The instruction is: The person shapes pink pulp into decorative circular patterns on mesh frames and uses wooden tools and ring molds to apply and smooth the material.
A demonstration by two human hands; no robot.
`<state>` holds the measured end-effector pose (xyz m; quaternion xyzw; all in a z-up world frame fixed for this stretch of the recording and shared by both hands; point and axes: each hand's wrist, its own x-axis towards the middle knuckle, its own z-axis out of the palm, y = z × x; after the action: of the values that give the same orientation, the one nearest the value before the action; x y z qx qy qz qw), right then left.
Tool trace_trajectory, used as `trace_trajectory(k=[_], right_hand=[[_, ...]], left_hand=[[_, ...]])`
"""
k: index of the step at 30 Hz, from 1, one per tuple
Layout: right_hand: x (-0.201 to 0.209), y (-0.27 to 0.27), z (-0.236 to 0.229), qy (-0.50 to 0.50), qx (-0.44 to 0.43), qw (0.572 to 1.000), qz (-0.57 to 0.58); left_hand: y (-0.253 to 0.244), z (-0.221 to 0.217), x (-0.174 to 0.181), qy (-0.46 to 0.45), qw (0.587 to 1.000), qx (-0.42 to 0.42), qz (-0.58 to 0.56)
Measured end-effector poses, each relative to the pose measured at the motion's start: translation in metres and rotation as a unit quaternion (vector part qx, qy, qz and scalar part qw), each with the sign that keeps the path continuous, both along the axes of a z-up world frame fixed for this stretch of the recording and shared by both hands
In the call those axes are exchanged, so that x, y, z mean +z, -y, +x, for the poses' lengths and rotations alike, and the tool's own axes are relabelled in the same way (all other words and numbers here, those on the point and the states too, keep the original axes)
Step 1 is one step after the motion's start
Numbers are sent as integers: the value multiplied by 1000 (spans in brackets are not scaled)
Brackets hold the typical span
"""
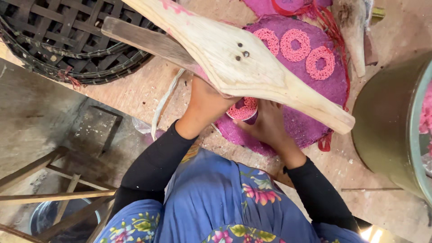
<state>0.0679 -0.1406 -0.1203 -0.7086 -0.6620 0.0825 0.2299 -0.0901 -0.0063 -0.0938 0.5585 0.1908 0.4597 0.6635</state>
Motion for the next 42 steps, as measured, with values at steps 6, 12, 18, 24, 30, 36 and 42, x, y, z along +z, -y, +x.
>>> trace_trajectory(k=[6,12,18,24,30,36,42], right_hand=[[17,7,44,-177,-27,984,18],[2,5,87,118,-34,992,34],[-16,-3,94,192,16,981,14],[45,-11,105,-357,13,934,14],[92,43,136,-499,42,843,-195],[70,85,103,-574,-74,805,-130],[44,100,73,-502,-159,849,50]], left_hand=[[-2,5,-2,4,1000,9,9],[-6,10,4,-15,999,11,31],[-8,18,5,-42,998,11,54],[-17,23,18,-19,996,-38,83],[-26,42,49,-158,941,-67,291],[-51,69,89,-196,855,-158,454],[-70,89,94,-162,823,-218,499]])
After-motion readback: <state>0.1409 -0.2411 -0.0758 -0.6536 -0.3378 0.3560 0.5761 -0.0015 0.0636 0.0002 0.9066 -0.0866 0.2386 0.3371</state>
